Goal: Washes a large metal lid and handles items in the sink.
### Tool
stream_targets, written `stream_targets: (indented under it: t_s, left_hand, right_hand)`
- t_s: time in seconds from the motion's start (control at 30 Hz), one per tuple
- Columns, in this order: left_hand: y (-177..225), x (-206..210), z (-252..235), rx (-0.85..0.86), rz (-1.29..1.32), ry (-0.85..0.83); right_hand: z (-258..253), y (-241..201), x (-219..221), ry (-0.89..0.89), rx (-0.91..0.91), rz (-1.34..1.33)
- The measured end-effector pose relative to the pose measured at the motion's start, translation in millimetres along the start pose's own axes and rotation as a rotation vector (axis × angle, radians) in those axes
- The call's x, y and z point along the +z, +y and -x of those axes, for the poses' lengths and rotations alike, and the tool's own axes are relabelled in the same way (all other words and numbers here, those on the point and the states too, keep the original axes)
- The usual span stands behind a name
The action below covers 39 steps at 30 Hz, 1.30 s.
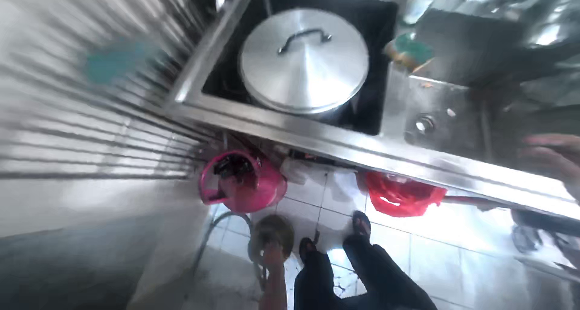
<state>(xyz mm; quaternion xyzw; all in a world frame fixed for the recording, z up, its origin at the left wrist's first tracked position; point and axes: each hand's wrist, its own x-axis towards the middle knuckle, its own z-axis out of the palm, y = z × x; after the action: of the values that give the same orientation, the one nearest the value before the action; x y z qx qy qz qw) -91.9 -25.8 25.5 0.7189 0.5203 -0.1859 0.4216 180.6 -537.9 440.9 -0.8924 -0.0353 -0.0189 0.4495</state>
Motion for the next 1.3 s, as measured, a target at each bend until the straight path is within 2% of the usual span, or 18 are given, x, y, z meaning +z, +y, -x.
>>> stream_targets:
  t_s: [0.03,0.1,0.2,0.27,0.37,0.43,0.5,0.6,0.67,0.77,0.87,0.97,1.07,1.2,1.3]
  left_hand:
    - [20.5,-15.5,27.8,0.018,-0.073,-0.026]
    - [50.5,-35.2,73.0,0.134,-0.158,0.067]
    - [98.3,-71.2,135.1,0.161,0.282,0.178]
    - [138.7,-93.9,163.0,0.233,0.448,0.207]
    - [198.7,-119.0,181.6,0.506,0.506,0.312]
    - [255.9,-131.0,189.4,0.715,0.51,0.347]
    - [322.2,-141.2,194.5,0.902,0.43,0.335]
    - [427.0,-150.5,203.8,1.054,0.215,0.236]
    - [490.3,-151.2,201.6,1.082,0.035,0.156]
    - [569.9,-145.0,171.3,1.171,-0.204,0.074]
    - [630.7,-134.9,135.8,1.156,-0.402,0.071]
    - [664.1,-121.6,107.0,1.052,-0.604,0.063]
    - [679.1,-111.6,90.7,0.999,-0.705,0.021]
    - [678.7,-100.6,75.9,1.075,-0.665,0.048]
    - [674.2,-100.6,79.6,1.104,-0.652,0.093]
  right_hand:
    - [-4.7,0.1,-9.5,-0.04,0.006,0.015]
    - [-19.3,2.8,-31.6,-0.119,-0.023,0.046]
    - [-35.4,8.0,-58.9,-0.172,0.023,0.029]
    - [-40.4,17.7,-70.4,-0.171,0.055,-0.028]
    - [-37.0,37.0,-79.1,-0.196,0.076,-0.071]
    - [-32.6,48.4,-81.2,-0.197,0.12,-0.098]
    - [-30.8,53.4,-80.1,-0.168,0.168,-0.127]
    - [-34.8,50.6,-73.9,-0.112,0.231,-0.149]
    - [-36.4,43.9,-67.0,-0.067,0.268,-0.152]
    - [-38.4,30.1,-55.3,-0.001,0.322,-0.147]
    - [-42.3,9.2,-43.6,0.071,0.34,-0.101]
    - [-35.0,-4.6,-36.8,0.125,0.34,-0.032]
    - [-13.5,-7.0,-29.3,0.168,0.377,-0.013]
    - [34.0,-0.4,-29.6,0.211,0.529,0.019]
    - [59.9,5.9,-34.5,0.27,0.566,0.035]
